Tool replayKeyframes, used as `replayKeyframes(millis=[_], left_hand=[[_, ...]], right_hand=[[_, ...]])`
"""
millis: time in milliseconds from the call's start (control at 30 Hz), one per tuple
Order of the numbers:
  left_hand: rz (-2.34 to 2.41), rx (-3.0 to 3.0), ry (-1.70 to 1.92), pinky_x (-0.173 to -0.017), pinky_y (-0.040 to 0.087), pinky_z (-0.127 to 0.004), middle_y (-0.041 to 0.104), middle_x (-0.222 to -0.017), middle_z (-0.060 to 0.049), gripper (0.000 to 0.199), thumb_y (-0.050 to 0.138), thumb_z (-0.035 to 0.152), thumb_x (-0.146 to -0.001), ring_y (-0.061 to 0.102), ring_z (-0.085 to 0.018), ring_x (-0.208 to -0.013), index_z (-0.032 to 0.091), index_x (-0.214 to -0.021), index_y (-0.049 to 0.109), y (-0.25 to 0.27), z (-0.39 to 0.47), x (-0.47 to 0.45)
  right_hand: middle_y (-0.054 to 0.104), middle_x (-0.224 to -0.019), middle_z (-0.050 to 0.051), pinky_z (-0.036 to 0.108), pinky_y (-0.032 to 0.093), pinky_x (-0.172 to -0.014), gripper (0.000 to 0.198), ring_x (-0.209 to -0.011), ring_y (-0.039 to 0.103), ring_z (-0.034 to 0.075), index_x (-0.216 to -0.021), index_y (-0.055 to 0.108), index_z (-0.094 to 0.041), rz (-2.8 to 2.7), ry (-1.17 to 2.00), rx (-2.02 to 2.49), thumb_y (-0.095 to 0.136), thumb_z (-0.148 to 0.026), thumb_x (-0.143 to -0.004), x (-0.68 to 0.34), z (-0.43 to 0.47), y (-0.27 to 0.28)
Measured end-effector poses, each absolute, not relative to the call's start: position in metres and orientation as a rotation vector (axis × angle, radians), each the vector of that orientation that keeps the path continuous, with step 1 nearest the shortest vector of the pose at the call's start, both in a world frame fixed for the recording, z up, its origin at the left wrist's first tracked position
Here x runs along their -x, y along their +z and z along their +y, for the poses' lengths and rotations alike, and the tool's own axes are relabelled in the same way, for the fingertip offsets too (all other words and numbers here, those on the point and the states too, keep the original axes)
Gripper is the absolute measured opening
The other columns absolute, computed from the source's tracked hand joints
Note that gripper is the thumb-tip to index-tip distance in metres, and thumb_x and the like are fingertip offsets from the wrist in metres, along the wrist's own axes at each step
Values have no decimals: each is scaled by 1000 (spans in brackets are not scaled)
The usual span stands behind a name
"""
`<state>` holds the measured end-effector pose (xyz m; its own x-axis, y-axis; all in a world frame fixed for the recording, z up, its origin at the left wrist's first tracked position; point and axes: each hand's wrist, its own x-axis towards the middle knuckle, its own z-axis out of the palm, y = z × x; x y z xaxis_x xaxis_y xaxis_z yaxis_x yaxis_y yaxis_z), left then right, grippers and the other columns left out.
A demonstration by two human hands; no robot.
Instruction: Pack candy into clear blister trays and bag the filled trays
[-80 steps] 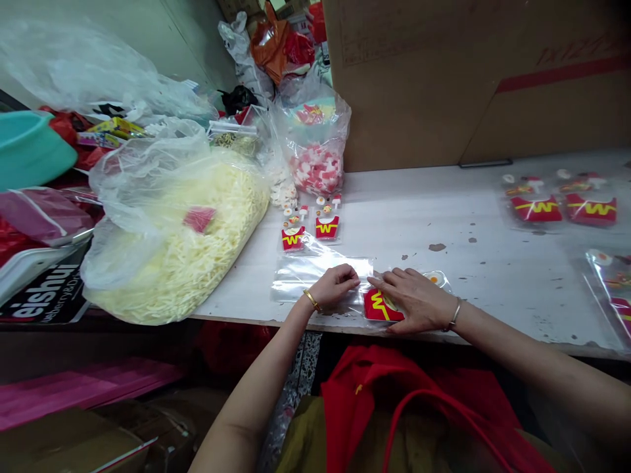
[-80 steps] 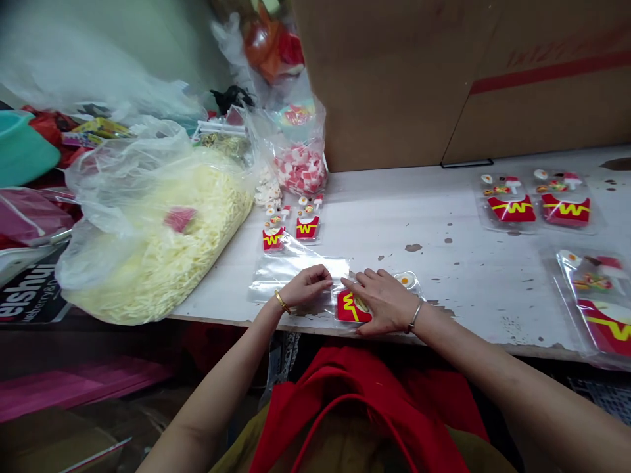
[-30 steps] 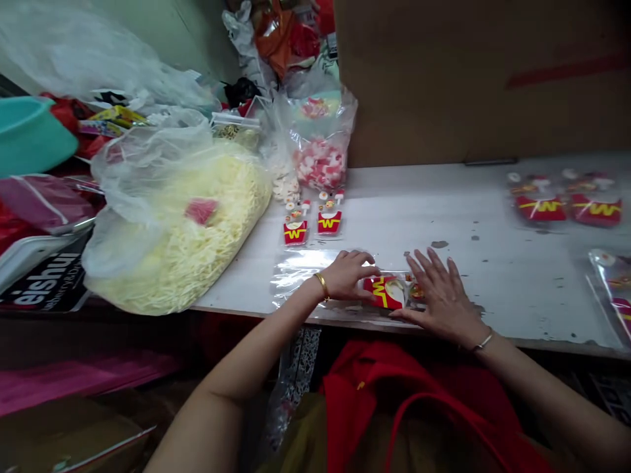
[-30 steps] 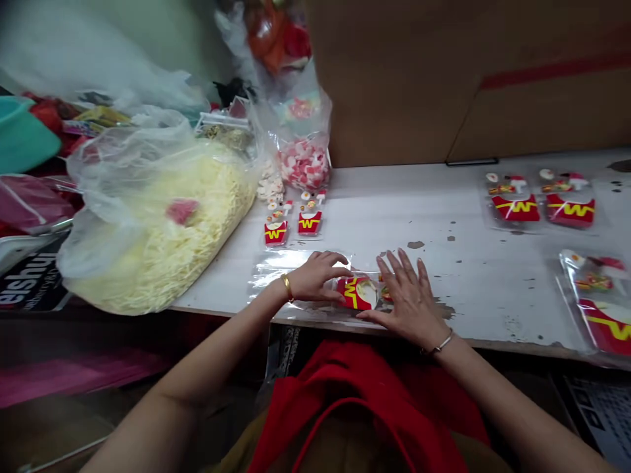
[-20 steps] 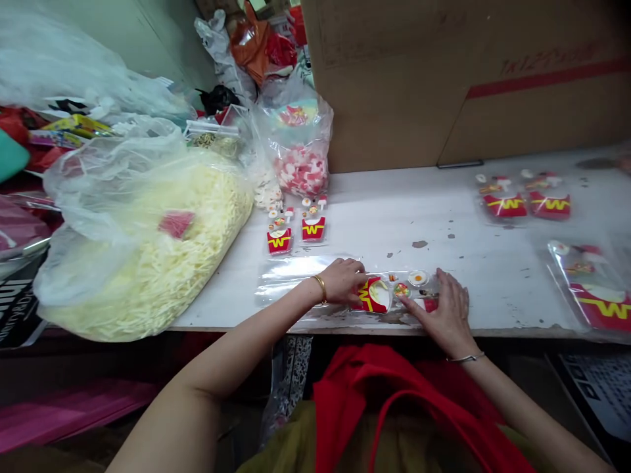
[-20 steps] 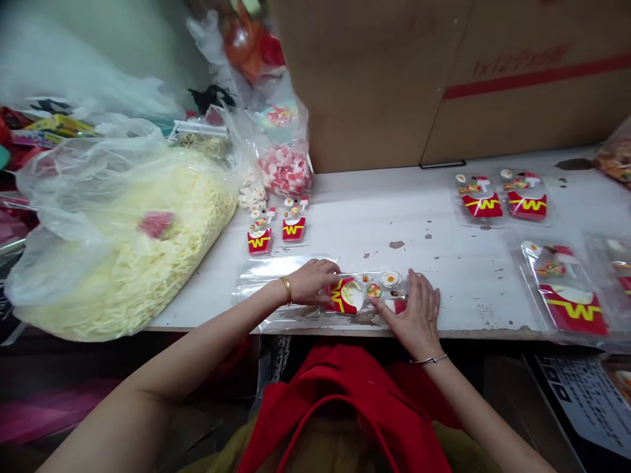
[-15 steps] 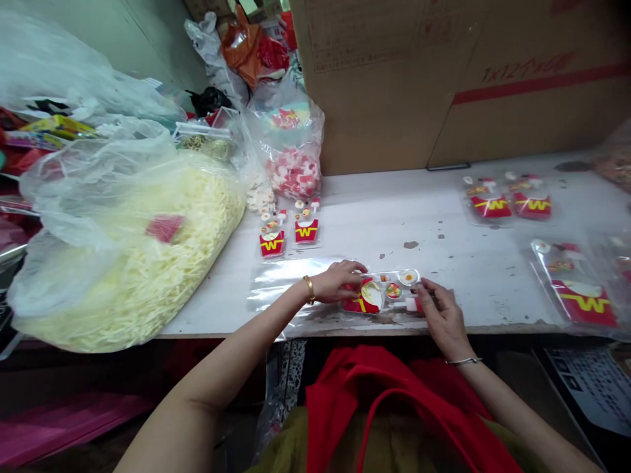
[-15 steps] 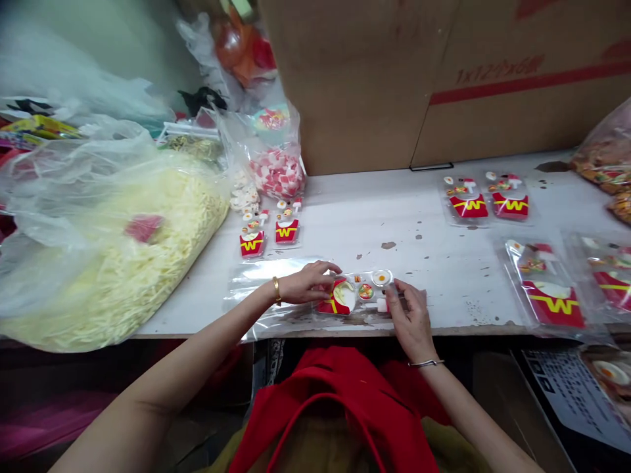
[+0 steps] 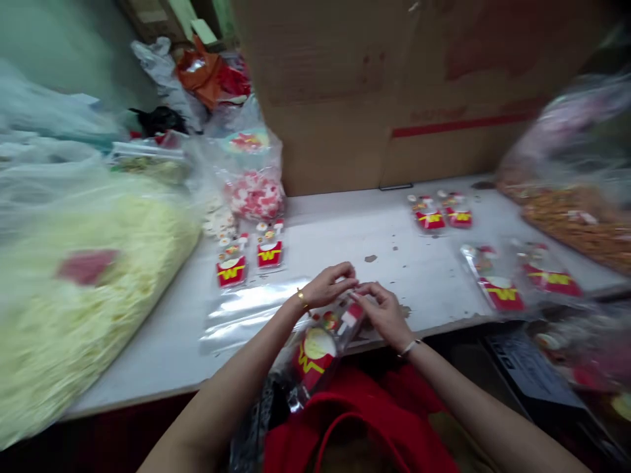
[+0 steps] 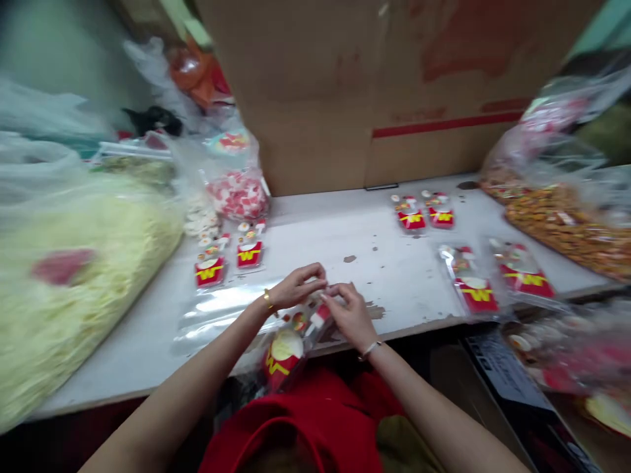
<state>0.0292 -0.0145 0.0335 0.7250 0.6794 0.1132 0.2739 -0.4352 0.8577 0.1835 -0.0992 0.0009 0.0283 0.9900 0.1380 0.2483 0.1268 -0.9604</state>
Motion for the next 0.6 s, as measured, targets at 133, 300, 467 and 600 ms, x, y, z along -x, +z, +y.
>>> replayKeyframes(millis=[133,300,467,600], left_hand=[[862,-1872,639,-58,41,-22,49,-66,4,20,49,36,-86,51,-10,-59,19,-77,45,35,2,-42],[1218,-1558,1001,-49,39,-22,45,-56,7,20,49,36,-84,51,-11,-49,20,-76,41,27,22,-68],[1201,-1691,1127,-79,48,-32,61,-96,-5,29,55,42,-82,60,-18,-93,20,-102,50,26,26,-97],[1188,-1936,1078,-98,40,-42,57,-121,-10,39,54,43,-85,51,-24,-116,20,-117,49,20,37,-119]], right_hand=[[61,-83,-1,45,26,-107,17,-86,57,17,-77,57,-22,-1417,680,1344,56,-37,-85,-193,-71,11],[55,-115,8,38,51,-78,69,-90,60,20,-128,37,-26,-1098,1077,1321,70,-47,-71,-200,-68,13],[66,-98,5,37,53,-77,48,-86,64,20,-114,53,-22,-1131,1210,1293,53,-57,-81,-257,-72,3],[66,-106,7,40,52,-81,56,-95,63,23,-117,55,-22,-1160,763,1707,41,-63,-82,-379,-59,9]])
